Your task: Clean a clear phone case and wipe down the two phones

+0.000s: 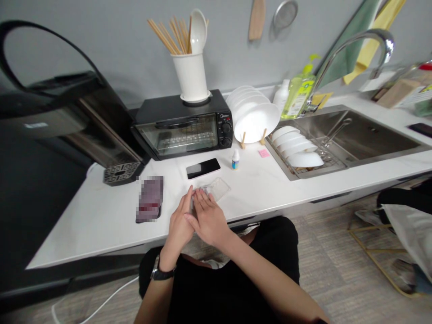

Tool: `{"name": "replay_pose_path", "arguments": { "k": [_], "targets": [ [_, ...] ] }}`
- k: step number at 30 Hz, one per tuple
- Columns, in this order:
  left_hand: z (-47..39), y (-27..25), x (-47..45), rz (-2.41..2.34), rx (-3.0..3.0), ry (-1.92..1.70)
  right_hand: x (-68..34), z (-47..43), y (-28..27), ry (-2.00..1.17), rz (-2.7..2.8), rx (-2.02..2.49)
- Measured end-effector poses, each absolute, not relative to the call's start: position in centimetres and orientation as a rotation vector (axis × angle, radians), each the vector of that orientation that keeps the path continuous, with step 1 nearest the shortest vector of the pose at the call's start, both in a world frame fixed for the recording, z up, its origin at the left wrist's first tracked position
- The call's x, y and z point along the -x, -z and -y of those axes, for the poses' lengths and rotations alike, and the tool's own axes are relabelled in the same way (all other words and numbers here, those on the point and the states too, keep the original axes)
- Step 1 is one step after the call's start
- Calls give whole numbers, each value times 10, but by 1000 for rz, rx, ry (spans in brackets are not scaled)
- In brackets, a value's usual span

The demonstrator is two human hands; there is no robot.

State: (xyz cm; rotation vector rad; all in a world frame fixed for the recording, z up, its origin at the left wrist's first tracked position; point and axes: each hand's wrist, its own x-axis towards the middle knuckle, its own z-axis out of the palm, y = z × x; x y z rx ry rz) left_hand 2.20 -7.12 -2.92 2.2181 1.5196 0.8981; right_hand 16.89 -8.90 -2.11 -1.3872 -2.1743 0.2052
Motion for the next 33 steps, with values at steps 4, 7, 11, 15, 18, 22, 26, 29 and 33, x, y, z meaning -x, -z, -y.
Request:
{"name": "replay_pose_path", "arguments": {
  "k": [4,7,11,15,18,22,26,29,33],
  "targets": [
    [75,26,-21,-1500,-2201,-907,-174,106,19,-309,2283,1211],
    [76,22,-21,-1499,-2185,-841,-187,111,20,-337,2278,1187],
    [73,21,-23,-1531,-2152,-781,-212,113,23,-244,2282,1250],
    [69,22,-24,-1514,-2190,-801,-242,112,28,-83,2263,1422],
    [67,24,-23,-1492,-2210,-824,-254,102,29,-10,2211,1581],
    [66,23,-24,-1492,-2184,-810,-239,80,29,6,2117,1731],
    [66,24,-24,-1450,-2166,-820,-202,64,27,-21,2043,1803],
    [67,26,-23,-1446,-2169,-834,-176,66,24,-64,2080,1710],
    [69,26,-20,-1450,-2179,-867,-163,85,19,-153,2171,1477]
  ]
}}
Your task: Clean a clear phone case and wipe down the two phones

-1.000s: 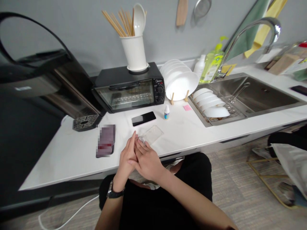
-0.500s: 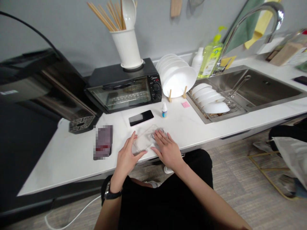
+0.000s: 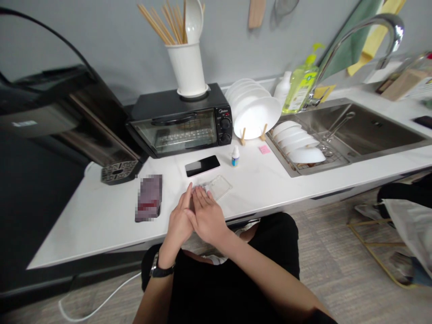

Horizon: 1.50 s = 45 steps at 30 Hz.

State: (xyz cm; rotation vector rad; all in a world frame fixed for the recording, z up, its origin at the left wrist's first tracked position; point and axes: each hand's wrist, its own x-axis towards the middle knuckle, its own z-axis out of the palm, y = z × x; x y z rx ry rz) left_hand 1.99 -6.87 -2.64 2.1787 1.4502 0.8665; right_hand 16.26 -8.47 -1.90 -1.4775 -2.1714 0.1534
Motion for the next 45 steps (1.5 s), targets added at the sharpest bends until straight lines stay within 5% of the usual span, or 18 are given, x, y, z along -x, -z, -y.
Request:
{"name": "replay_pose_path", "arguments": {
  "k": [7,16,24,31,45],
  "targets": [
    [69,23,-20,-1431,-2115,-828,-196,115,19,-236,2319,1321],
    [66,21,-25,-1484,-2113,-778,-254,97,25,-59,2153,1662],
    [66,24,-24,-1440,-2128,-801,-199,62,24,-52,2016,1822],
    [69,26,-19,-1425,-2147,-846,-161,100,16,-173,2175,1457],
    [67,22,-25,-1482,-2073,-781,-252,109,21,-57,2161,1651]
  ]
}}
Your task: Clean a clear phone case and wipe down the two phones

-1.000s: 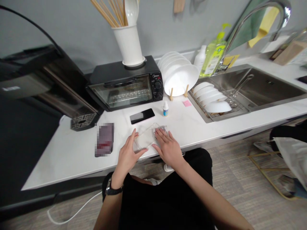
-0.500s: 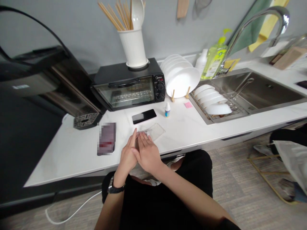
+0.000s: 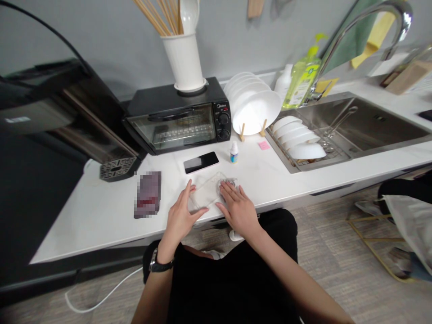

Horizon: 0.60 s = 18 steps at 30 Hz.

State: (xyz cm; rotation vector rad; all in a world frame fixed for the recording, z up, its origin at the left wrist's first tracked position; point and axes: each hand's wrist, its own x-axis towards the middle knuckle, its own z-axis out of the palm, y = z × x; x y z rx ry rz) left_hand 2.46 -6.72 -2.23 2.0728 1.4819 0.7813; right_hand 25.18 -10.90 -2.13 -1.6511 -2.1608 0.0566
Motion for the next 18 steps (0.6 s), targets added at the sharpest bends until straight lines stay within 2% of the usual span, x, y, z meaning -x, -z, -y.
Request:
{"name": "replay_pose_path", "arguments": {
  "k": [10,18],
  "targets": [
    [68,19,-25,-1480,-2130,-771,-209,54,30,-46,1933,1809],
    [68,22,-28,-1476,-2164,-777,-179,58,22,-133,2060,1662]
  ]
}}
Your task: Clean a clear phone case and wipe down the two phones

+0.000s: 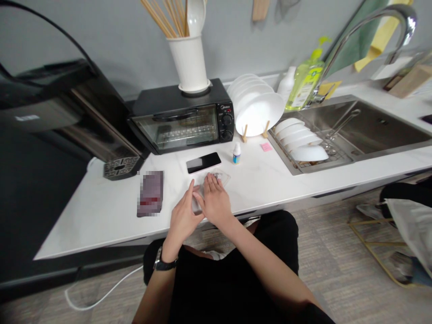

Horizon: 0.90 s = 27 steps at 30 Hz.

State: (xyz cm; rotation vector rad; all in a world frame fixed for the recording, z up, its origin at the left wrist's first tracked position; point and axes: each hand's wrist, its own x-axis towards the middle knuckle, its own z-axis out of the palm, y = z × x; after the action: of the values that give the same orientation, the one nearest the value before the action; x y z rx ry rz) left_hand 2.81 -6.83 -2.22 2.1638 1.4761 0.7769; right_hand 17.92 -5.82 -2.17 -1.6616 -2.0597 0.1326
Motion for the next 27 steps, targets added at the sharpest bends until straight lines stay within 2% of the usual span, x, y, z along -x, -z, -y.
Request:
{"name": "replay_pose_path", "arguments": {
  "k": [6,10,19,27],
  "targets": [
    [69,24,-26,-1440,-2155,-765,-197,96,11,-337,2302,1355],
    [68,20,-27,-1394,-2190,-736,-223,109,8,-445,2347,1332],
    [66,13,-34,-1419,-2298,-728,-270,91,25,-101,2211,1646],
    [66,13,-32,-1424,-2294,-750,-215,59,27,18,1994,1889]
  ]
}}
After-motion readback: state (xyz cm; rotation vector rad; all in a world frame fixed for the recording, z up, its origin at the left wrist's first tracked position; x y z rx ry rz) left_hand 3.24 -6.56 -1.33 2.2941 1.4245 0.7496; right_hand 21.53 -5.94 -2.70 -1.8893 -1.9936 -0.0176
